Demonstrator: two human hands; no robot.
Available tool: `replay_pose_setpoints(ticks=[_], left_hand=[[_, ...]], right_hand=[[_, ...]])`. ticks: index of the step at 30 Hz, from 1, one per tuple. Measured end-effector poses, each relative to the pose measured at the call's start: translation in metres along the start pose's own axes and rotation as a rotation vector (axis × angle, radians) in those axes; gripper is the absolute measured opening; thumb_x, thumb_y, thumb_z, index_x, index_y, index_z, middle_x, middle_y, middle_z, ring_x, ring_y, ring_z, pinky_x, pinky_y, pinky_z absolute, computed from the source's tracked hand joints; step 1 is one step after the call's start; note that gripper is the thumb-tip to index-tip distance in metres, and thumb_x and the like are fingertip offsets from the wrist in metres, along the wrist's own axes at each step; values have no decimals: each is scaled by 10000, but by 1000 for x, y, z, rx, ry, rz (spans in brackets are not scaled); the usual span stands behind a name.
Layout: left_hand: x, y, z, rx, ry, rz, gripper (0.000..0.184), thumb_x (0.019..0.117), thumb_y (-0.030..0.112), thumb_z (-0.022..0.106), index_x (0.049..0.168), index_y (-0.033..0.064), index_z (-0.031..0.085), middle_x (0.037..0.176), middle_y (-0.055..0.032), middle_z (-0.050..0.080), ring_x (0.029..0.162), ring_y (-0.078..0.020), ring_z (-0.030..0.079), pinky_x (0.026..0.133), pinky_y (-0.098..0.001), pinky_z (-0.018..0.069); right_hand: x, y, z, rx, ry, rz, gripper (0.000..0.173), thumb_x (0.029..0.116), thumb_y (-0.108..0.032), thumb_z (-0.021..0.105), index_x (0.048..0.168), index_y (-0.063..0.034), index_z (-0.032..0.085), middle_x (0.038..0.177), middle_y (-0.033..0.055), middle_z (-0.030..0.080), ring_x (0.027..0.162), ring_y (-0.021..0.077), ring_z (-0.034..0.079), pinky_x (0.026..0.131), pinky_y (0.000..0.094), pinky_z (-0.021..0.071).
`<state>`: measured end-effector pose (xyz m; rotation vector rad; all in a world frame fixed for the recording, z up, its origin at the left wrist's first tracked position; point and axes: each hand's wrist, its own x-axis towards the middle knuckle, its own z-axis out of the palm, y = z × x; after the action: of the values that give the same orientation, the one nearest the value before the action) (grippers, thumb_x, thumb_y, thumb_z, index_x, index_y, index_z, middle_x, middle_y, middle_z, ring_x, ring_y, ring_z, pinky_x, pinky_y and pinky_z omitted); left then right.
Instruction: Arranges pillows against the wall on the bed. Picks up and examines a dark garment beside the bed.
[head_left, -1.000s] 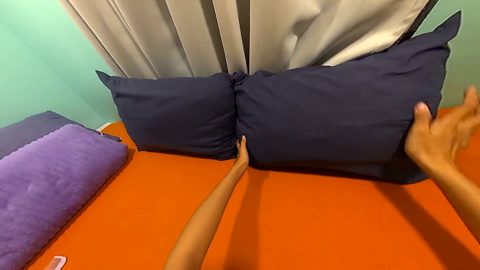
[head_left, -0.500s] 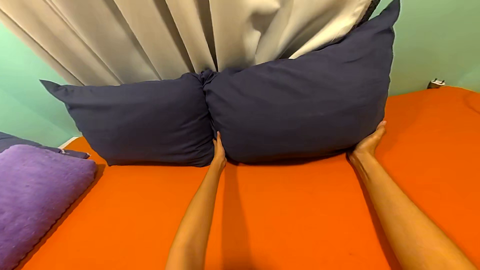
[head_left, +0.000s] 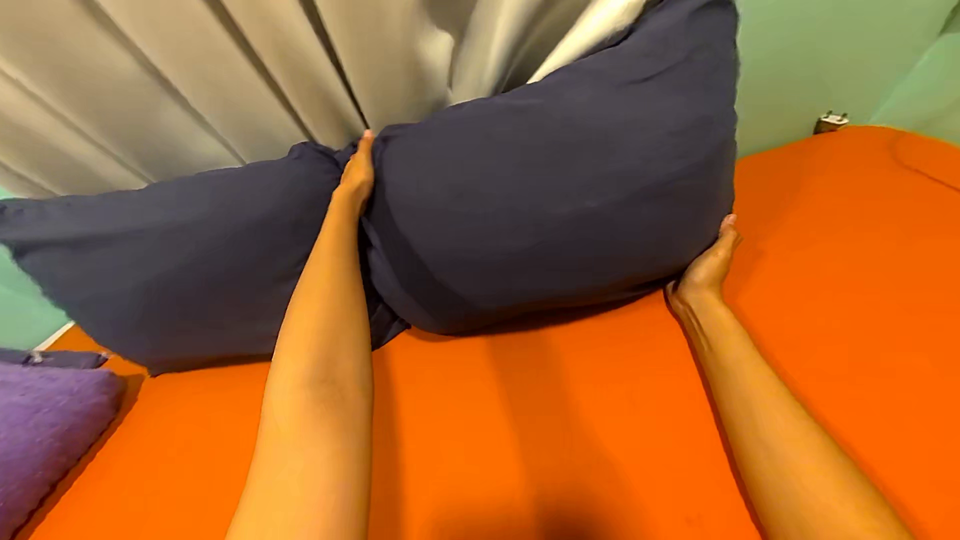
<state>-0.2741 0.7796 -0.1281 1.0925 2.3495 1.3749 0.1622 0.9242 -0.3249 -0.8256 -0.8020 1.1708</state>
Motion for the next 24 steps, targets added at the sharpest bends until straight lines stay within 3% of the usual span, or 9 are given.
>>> replay_pose_setpoints(ticks=[3, 7, 11, 13, 15, 17, 21, 22, 24], left_hand=[[0, -22, 19, -251, 10, -73, 816, 1023, 705, 126, 1570, 148, 361, 1570, -147, 432, 1435, -275, 437, 1131, -558, 397], [-20, -26, 14, -252, 18, -66, 809, 1039, 670, 85, 1550, 117, 382, 1551, -140, 455, 1416, -251, 458, 1124, -527, 410], [-106, -43, -26, 52, 60, 169, 630, 1079, 515, 352, 1471, 39, 479, 1471, -207, 522, 1355, -306, 518, 1103, -532, 438], [-185, -68, -28, -79, 92, -15, 505, 1086, 393, 418, 1429, 25, 467, 1352, -168, 579, 1183, -222, 589, 980, -427, 494], [-230, -95, -26, -412, 45, -525, 533, 1096, 420, 338, 1428, 6, 392, 1242, -198, 574, 1011, -250, 636, 857, -380, 548], [-235, -121, -22, -738, 7, -836, 711, 1074, 549, 265, 1512, -10, 296, 1427, -279, 518, 1228, -364, 614, 1013, -444, 529], [-199, -122, 25, -962, 50, -650, 555, 1083, 380, 289, 1548, 80, 261, 1532, -193, 422, 1346, -312, 508, 1077, -461, 457], [-190, -119, 39, -1008, 112, -571, 470, 1056, 275, 337, 1480, 74, 348, 1463, -180, 469, 1286, -298, 526, 1034, -479, 465], [-170, -118, 64, -1075, 286, -392, 191, 938, 110, 408, 1088, 91, 523, 1030, -102, 614, 937, -217, 627, 802, -442, 535]], right_hand=[[3, 1, -2, -6, -2, 14, 590, 1100, -530, 213, 1515, -128, 332, 1524, 86, 455, 1373, 192, 491, 1110, 443, 448], [3, 4, -10, -22, -17, 38, 578, 1098, -534, 221, 1508, -142, 334, 1533, 83, 439, 1386, 190, 472, 1112, 449, 432], [1, 4, -9, -51, 1, 17, 566, 1105, -506, 230, 1504, -121, 344, 1510, 94, 454, 1368, 185, 485, 1112, 438, 437], [1, 2, -6, -97, 36, 14, 570, 1112, -485, 230, 1504, -92, 356, 1516, 114, 450, 1371, 187, 483, 1123, 432, 420], [-2, -1, -4, -177, 76, 21, 579, 1116, -472, 223, 1506, -65, 358, 1519, 134, 452, 1379, 189, 481, 1133, 421, 408], [-5, -1, -3, -211, 97, 26, 584, 1119, -460, 224, 1509, -44, 351, 1517, 142, 454, 1382, 190, 477, 1141, 412, 400], [-6, -2, -2, -215, 126, 45, 624, 1110, -488, 224, 1546, -58, 340, 1557, 130, 438, 1422, 195, 452, 1159, 417, 397], [-6, -1, -2, -208, 128, 40, 620, 1109, -489, 218, 1542, -67, 356, 1548, 118, 453, 1418, 188, 458, 1157, 414, 402], [-7, 2, -3, -179, 116, 17, 609, 1111, -480, 198, 1540, -87, 377, 1541, 97, 469, 1419, 178, 459, 1162, 413, 396]])
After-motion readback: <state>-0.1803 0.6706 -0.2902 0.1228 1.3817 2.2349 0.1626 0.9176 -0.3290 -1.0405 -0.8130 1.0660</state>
